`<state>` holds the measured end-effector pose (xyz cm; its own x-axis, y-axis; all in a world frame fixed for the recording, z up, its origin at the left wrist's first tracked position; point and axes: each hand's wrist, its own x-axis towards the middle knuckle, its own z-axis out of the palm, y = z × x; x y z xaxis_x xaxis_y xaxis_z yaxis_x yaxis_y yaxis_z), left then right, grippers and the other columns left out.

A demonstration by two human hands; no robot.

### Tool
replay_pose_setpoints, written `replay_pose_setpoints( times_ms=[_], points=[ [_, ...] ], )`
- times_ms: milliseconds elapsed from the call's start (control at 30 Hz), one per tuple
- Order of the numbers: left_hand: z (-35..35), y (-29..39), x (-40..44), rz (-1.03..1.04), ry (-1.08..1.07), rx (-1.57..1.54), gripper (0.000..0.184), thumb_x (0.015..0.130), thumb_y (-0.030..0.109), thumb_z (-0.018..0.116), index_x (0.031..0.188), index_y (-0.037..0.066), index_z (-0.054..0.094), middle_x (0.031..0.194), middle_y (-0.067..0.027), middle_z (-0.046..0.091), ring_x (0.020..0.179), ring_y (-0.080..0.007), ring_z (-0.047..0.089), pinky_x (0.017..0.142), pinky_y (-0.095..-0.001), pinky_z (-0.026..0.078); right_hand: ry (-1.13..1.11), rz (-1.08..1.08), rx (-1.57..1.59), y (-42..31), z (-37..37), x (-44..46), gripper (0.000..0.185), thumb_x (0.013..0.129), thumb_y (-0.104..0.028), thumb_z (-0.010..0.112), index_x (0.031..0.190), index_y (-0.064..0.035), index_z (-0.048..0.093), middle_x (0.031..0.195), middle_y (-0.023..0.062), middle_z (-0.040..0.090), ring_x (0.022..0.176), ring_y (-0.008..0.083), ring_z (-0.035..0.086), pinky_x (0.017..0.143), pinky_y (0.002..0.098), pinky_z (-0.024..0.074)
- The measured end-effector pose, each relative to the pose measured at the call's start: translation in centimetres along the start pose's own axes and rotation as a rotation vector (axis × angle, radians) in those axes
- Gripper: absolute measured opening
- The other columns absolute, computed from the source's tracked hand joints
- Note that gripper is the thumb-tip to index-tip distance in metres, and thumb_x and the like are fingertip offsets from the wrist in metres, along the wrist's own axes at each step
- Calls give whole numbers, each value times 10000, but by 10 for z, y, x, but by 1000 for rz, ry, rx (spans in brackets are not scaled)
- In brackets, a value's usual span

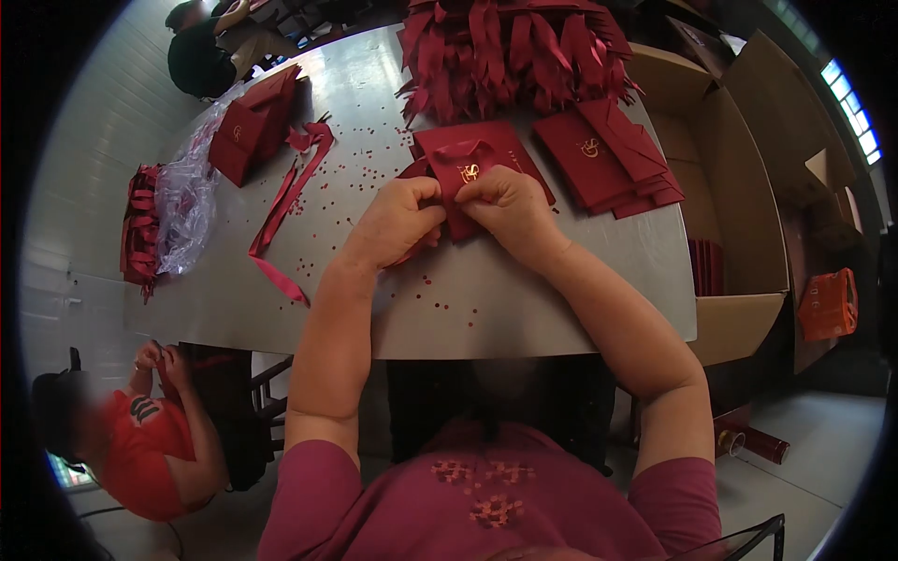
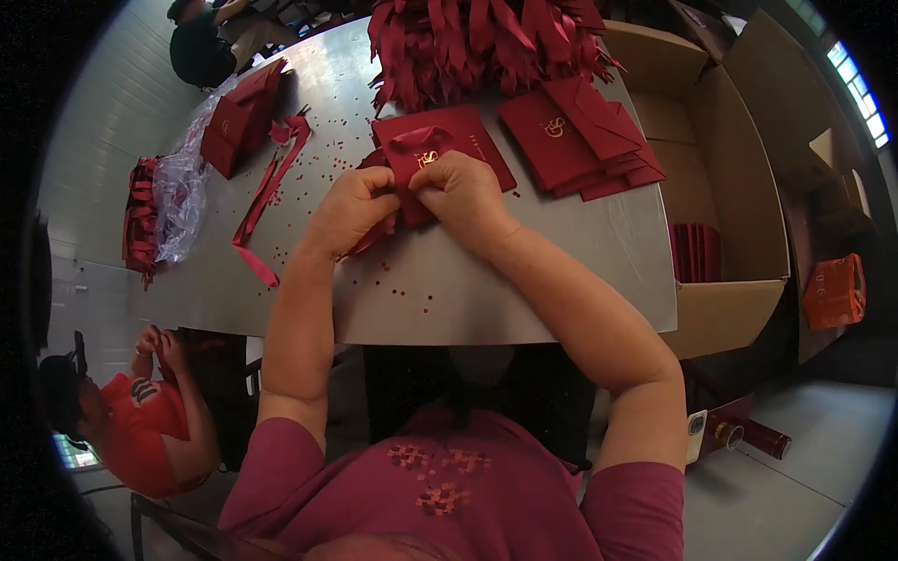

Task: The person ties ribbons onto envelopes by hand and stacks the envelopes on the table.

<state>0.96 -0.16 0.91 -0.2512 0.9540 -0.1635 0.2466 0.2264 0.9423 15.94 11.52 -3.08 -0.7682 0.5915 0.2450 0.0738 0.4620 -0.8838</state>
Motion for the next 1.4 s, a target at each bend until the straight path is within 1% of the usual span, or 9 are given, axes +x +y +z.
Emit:
replay_pose_setpoints(
  times_ms=[133,233,367,500,600,667,767,967,1400],
  points=[
    [3,11,-3,-19,9,72,171,838,27,538,951,-18,659,717,-26,608,609,-93,567,591,-253,483,200,-53,334,0,-21,17,187,800,-71,707,979,-19,701,921,113,680,780,199,645,718,299,518],
    [4,12,-5,-32,16,87,176,832,19,537,954,-21,657,727,-28,616,618,-95,573,605,-258,491,436,-131,-20,5,-47,29,160,828,-125,696,952,-25,694,933,128,653,769,240,641,710,336,524],
    [3,3,-3,-1,-6,28,180,826,14,534,949,-22,660,731,-31,622,624,-95,579,607,-256,489,234,-53,-571,8,-34,26,220,860,-251,664,891,-34,682,928,175,623,833,370,629,722,449,521],
    [0,7,-6,13,-62,87,143,848,23,577,947,-3,677,780,-12,643,610,-81,580,589,-235,485,207,-92,-604,13,-22,29,198,849,-211,682,869,-16,661,961,150,633,821,303,651,729,398,531],
    [-1,6,-6,30,-63,76,121,852,39,594,930,1,679,758,-8,637,613,-77,580,579,-233,471,48,83,69,9,-30,34,130,882,-149,658,945,-41,622,996,96,642,823,224,658,717,356,535],
    [0,9,-7,23,-72,82,111,858,54,603,917,0,680,736,-4,632,614,-75,578,569,-234,458,5,407,1020,-10,-33,28,151,922,-86,610,1065,-90,560,1005,54,641,834,158,632,728,330,522],
    [0,10,-6,13,-63,95,107,859,60,610,914,-1,679,725,0,626,612,-76,576,562,-237,452,14,448,1308,-4,-32,26,224,951,-75,567,1155,-139,501,892,21,590,737,120,560,694,315,494],
    [-5,3,-3,4,-98,52,83,855,59,613,875,5,673,732,-11,643,629,-73,587,576,-224,467,-57,470,1395,14,-27,25,247,962,-103,562,1200,-138,507,690,-42,365,585,50,340,578,209,377],
    [-29,-6,-16,-186,10,175,71,831,63,653,787,12,632,769,-37,641,684,-132,620,624,-256,490,-181,393,1405,25,-27,26,440,928,-88,619,1325,-129,435,944,64,589,752,108,545,618,255,428]
  ],
)
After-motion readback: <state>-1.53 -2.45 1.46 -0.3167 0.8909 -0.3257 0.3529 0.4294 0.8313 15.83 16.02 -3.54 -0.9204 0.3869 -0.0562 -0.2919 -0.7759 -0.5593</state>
